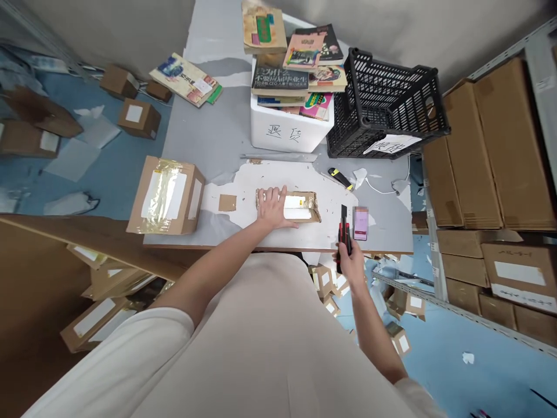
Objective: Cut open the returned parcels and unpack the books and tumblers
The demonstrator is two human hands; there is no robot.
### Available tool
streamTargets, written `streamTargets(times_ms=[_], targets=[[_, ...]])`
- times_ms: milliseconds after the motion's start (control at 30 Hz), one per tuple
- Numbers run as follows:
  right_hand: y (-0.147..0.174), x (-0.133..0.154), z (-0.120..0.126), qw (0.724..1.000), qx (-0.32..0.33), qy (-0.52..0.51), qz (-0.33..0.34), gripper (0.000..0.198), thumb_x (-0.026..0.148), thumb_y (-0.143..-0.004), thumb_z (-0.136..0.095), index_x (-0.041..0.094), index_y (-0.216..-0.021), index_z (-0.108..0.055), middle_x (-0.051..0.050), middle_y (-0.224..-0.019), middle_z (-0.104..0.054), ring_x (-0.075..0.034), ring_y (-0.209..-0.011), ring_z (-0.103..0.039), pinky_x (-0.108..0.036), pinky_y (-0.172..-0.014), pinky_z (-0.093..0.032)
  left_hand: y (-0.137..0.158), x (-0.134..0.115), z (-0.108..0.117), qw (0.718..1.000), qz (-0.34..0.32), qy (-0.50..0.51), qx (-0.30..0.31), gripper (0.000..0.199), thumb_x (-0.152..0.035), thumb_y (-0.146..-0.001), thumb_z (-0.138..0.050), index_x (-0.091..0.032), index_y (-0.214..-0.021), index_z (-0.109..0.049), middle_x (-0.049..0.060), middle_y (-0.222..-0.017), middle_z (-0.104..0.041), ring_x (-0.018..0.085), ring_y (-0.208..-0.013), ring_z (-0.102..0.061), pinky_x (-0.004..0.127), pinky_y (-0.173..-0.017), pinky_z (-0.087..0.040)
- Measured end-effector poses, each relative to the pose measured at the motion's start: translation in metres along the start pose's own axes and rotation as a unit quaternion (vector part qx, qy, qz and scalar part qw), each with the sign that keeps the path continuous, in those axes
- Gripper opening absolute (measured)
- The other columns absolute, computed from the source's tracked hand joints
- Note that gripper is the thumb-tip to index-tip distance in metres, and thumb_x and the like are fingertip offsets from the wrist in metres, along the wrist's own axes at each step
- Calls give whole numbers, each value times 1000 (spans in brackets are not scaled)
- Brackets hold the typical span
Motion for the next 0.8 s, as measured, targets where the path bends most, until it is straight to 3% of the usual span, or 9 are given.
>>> streamTargets(times_ms=[67,133,267,367,467,567,700,800], targets=[[-11,-5,-37,985,2,-172,-29,42,52,-78,-58,20,-105,-48,5,-61,-54,-14,-51,-55,-26,-51,-46,0,-3,2,999,33,-6,-2,131,-83,-52,-61,-8,-150,-20,25,-137,-43,42,-125,-36,59,-110,-11],[-20,0,-75,957,30,-288,-36,44,52,-71,-65,23,-98,-45,4,-72,-58,-11,-54,-55,-25,-52,-47,2,-4,4,998,69,-9,2,131,-85,-52,-58,-8,-150,-19,26,-137,-43,42,-122,-38,60,-106,-17],[-34,24,-120,926,113,-360,-3,49,50,-68,-69,24,-103,-46,-2,-103,-63,-10,-66,-60,-24,-56,-48,13,7,8,989,141,4,45,112,-82,-69,-46,-9,-151,-18,25,-131,-48,41,-116,-43,56,-97,-30],[-48,40,-123,930,128,-343,38,44,46,-69,-70,23,-99,-48,0,-92,-64,-11,-67,-58,-24,-57,-47,32,21,5,985,144,57,75,77,-56,-90,-35,-9,-150,-22,21,-120,-55,35,-113,-50,47,-96,-37],[-62,48,-117,940,124,-311,65,39,43,-69,-69,21,-95,-50,2,-79,-61,-11,-65,-55,-24,-58,-46,54,33,-3,977,129,151,78,62,-37,-94,-31,-11,-150,-25,14,-108,-58,27,-103,-57,36,-92,-43],[-67,49,-115,943,131,-297,70,39,43,-69,-68,21,-98,-52,0,-85,-64,-11,-67,-55,-25,-59,-47,70,38,-9,966,144,205,57,63,-38,-93,-34,-14,-150,-26,11,-103,-57,25,-99,-60,36,-89,-47],[-60,41,-109,938,123,-317,58,43,43,-67,-70,20,-100,-54,-5,-103,-66,-9,-65,-54,-26,-59,-47,67,39,-8,960,163,220,51,73,-40,-88,-41,-12,-151,-20,16,-123,-50,28,-116,-54,39,-99,-43],[-41,24,-102,929,112,-352,16,44,43,-66,-74,18,-97,-56,-2,-88,-66,-8,-58,-51,-24,-54,-43,44,40,1,966,151,202,50,84,-36,-80,-52,-10,-152,-17,17,-138,-40,32,-131,-41,40,-108,-36]])
Point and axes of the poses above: each hand's wrist, its own y-axis away from the middle knuckle, its own z-axis out of the back of the hand, x = y × z, the point moved 3 cm from there along -y, towards the middle knuckle
